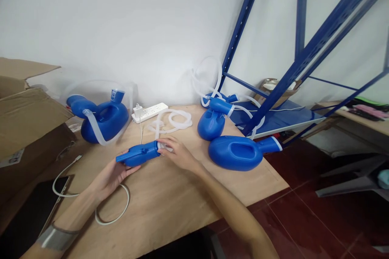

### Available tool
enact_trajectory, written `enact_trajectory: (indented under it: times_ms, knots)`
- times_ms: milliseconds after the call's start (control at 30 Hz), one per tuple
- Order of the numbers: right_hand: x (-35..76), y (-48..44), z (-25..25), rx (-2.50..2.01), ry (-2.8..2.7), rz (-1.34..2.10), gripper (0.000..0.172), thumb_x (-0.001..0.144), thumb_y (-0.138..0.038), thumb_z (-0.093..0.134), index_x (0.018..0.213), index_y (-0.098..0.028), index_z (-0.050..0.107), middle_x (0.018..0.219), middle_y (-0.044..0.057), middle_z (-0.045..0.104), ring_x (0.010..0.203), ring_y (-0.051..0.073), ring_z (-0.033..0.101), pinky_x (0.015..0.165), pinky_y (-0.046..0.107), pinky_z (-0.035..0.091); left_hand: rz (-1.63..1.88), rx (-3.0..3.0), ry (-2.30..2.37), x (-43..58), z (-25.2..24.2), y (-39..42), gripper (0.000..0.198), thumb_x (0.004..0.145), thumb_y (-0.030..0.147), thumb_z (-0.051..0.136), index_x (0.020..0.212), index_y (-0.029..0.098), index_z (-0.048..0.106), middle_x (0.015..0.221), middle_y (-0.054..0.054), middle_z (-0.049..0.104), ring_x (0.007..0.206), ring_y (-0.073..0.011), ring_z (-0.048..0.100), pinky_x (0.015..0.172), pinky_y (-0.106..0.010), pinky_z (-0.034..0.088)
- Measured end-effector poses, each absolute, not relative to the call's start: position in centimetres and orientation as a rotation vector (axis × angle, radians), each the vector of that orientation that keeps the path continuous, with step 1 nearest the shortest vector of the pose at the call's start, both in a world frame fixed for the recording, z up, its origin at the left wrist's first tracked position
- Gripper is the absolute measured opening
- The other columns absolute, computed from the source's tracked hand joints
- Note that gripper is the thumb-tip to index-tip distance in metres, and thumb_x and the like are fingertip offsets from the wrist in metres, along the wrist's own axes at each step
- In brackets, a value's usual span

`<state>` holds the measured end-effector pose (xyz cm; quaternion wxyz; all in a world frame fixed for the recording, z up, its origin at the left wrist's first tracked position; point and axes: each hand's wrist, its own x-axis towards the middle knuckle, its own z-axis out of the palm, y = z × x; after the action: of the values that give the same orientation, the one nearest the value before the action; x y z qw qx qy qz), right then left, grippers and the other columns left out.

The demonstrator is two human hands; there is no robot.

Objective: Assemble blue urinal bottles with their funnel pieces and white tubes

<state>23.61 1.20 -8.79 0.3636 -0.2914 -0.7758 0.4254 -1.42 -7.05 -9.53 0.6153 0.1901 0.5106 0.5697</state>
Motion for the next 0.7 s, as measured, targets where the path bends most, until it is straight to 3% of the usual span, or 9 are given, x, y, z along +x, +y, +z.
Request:
enact_trajectory:
  times_ms: [100,333,433,533,700]
  knots:
    - [22.5,0.8,-9.2,-0.756,-1.828,1.199,0.047,0.098,-0.056,0.067,0.135,-0.027,0.071,0.142,0.011,0.062,0.131,0.026,0.062,0.100,0.040,0.060,1.296,0.471,1.131,-1.5,-8.9,-7.4,0.033,0.081,0.022,0.078,0.113,0.020,0.070,0.124,-0.008,0.075,0.104,-0.0240,0.076,0.088,-0.035,0.067]
    - [20.8,-0.7,-10.2,-0.726,-1.609,1.319,0.048,0.104,-0.065,0.052,0.132,-0.027,0.062,0.144,0.010,0.064,0.133,0.024,0.062,0.115,0.043,0.049,1.272,0.703,1.194,-0.4,-8.5,-8.1,0.077,0.053,0.029,0.097,0.124,0.020,0.071,0.137,-0.012,0.072,0.112,-0.0302,0.075,0.085,-0.033,0.065]
    - [20.1,-1.7,-10.7,-0.669,-1.473,1.362,0.045,0.105,-0.068,0.045,0.126,-0.029,0.057,0.148,0.008,0.061,0.139,0.025,0.059,0.121,0.045,0.043,1.312,0.795,1.259,0.1,-8.9,-8.1,0.079,0.048,0.038,0.099,0.120,0.018,0.072,0.133,-0.015,0.073,0.114,-0.0330,0.073,0.087,-0.035,0.063]
    - [19.9,-2.6,-10.7,-0.658,-1.517,1.320,0.056,0.104,-0.073,0.039,0.132,-0.029,0.057,0.147,0.010,0.061,0.142,0.027,0.054,0.122,0.047,0.040,1.307,0.980,1.325,-0.3,-8.9,-8.1,0.078,0.042,0.047,0.101,0.109,0.018,0.073,0.127,-0.016,0.076,0.115,-0.0372,0.072,0.087,-0.039,0.063]
    - [20.0,-4.1,-10.3,-0.656,-1.599,1.331,0.065,0.091,-0.070,0.068,0.140,-0.029,0.053,0.139,0.009,0.063,0.130,0.028,0.060,0.115,0.046,0.048,1.239,1.268,1.407,-1.4,-8.4,-8.6,0.072,0.044,0.056,0.100,0.102,0.022,0.074,0.116,-0.015,0.079,0.111,-0.0387,0.073,0.084,-0.039,0.063]
